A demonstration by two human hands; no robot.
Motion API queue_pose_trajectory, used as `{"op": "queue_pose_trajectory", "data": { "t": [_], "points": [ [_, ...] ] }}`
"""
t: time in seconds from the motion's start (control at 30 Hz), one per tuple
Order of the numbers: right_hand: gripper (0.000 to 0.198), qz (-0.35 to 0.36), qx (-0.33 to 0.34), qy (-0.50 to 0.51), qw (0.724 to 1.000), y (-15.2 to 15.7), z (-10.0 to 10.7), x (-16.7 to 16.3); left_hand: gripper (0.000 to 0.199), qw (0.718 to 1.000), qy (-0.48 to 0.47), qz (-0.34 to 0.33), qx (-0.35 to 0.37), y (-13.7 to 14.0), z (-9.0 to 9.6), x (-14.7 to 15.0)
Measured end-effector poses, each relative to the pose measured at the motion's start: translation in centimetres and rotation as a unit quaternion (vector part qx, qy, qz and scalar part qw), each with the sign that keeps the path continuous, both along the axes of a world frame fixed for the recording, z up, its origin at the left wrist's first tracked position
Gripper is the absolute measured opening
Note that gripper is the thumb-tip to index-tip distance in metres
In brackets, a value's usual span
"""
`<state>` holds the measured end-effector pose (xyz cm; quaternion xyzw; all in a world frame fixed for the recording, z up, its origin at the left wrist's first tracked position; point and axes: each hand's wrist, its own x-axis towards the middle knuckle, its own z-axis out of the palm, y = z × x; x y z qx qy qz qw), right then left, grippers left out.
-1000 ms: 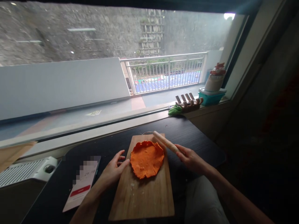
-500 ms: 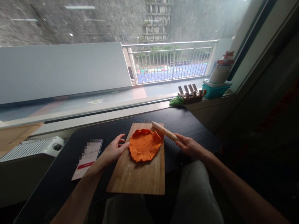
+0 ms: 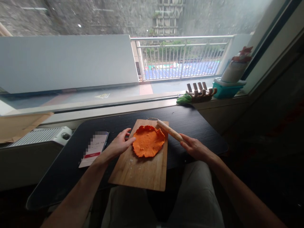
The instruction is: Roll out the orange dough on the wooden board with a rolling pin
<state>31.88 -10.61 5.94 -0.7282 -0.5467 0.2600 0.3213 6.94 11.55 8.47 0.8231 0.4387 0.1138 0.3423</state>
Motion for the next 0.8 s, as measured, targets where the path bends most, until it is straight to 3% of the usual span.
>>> {"op": "queue_pose_trajectory", "data": {
  "t": [0.17, 0.67, 0.8],
  "points": [
    [0.043, 0.03, -0.004, 0.005, 1.0, -0.3, 0.2, 0.3, 0.08, 1.0, -0.005, 0.005, -0.02, -0.1, 0.1, -0.1],
    [0.046, 0.015, -0.019, 0.011, 1.0, -0.7, 0.3, 0.2, 0.077, 1.0, -0.006, 0.005, -0.021, 0.3, -0.4, 0.0],
    [0.046, -0.002, -0.012, 0.03, 0.999, -0.8, 0.5, 0.0, 0.077, 0.996, 0.044, 0.018, 0.077, 1.0, -0.1, 0.3]
  ]
}}
